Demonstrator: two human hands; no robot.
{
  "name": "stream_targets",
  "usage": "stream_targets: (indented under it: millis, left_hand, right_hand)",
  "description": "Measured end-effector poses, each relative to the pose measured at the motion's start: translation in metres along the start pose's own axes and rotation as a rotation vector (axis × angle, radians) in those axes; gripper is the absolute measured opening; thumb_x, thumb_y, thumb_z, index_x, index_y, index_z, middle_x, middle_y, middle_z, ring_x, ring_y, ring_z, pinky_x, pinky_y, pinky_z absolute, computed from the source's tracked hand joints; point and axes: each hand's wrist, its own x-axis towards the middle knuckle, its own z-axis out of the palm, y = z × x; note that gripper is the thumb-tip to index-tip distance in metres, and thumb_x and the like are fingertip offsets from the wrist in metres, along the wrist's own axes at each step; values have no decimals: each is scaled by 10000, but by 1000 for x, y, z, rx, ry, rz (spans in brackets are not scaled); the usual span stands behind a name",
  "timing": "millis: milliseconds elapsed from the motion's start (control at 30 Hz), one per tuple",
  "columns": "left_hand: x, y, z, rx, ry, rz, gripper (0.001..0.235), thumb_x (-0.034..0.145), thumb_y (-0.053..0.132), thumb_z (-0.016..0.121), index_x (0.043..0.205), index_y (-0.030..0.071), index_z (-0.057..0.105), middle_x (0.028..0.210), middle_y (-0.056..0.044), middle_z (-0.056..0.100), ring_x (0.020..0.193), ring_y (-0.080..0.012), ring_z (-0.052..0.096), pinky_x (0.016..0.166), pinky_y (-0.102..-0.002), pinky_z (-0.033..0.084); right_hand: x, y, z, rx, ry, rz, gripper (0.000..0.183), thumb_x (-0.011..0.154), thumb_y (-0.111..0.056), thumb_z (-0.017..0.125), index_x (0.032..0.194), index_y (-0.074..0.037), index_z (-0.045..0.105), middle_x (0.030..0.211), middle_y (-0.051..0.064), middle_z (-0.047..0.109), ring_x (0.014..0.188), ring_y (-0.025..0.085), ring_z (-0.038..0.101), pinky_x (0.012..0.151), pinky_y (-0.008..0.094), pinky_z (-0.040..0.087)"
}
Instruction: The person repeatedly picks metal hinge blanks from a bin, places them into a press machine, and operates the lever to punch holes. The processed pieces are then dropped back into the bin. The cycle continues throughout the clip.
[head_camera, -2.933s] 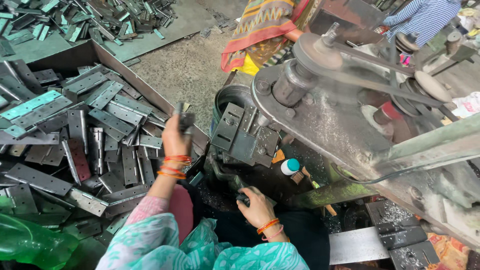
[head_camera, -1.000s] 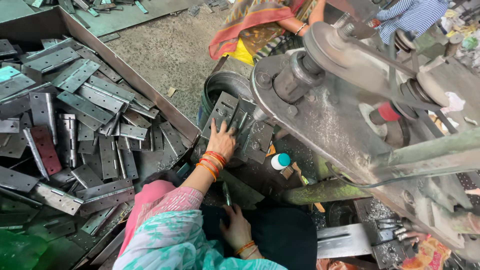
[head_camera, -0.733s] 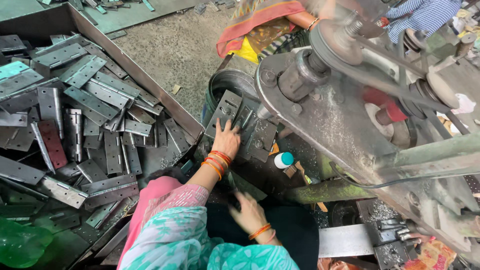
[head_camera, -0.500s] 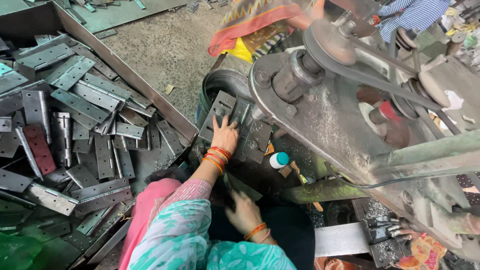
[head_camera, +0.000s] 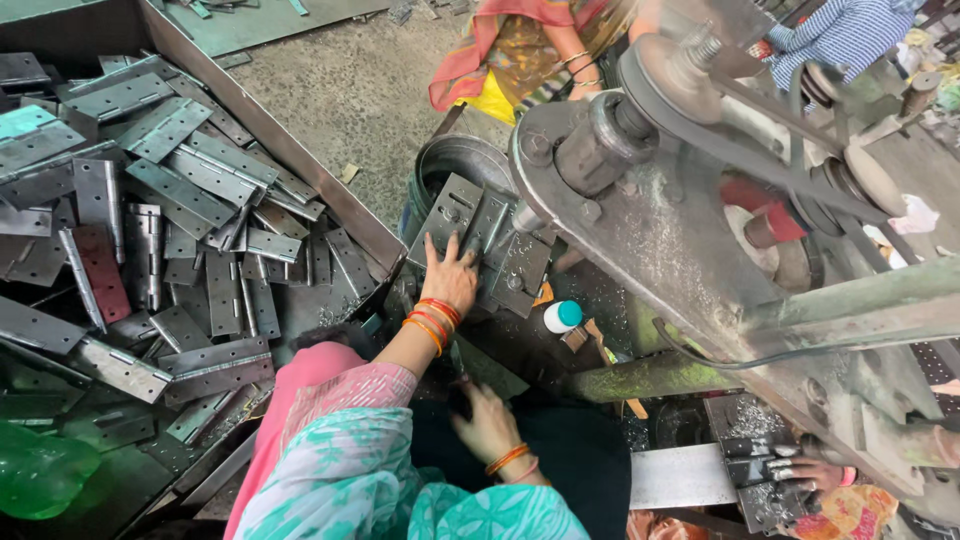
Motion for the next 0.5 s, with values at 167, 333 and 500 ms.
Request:
stream_targets:
  millis: [167,333,500]
  left_hand:
    - [26,-3,2,22,-51,-18,404,987,313,455,1273,187,710,1578,4,431,1546,-376,140,1126,-801,27]
    - [39,-4,10,-2,-45,-30,414,991,312,448,1299,199,701,1586,-7,430,1550,-376,136,1137,-794,14]
    - [46,-10,12,21,32,-13,417,1001,302,428,1302,192,695,1544,-8,458,1538,-368,148,1130,-804,13]
  right_hand:
    - [25,8,-33,-81,-37,-7,510,868,-330,731,1323,-125,623,1213,184,679,1140,404,650,951,477,537]
    - [-2,8,21,-3,-3,40,586,806,-274,762,1351,-159,579,1355,203,580,1120,435,638,899,490,555]
    - [-11,20,66,79,56,76,538,788,-218,781,1295,-256,605,1416,179,520,1091,447,644,855,504,574]
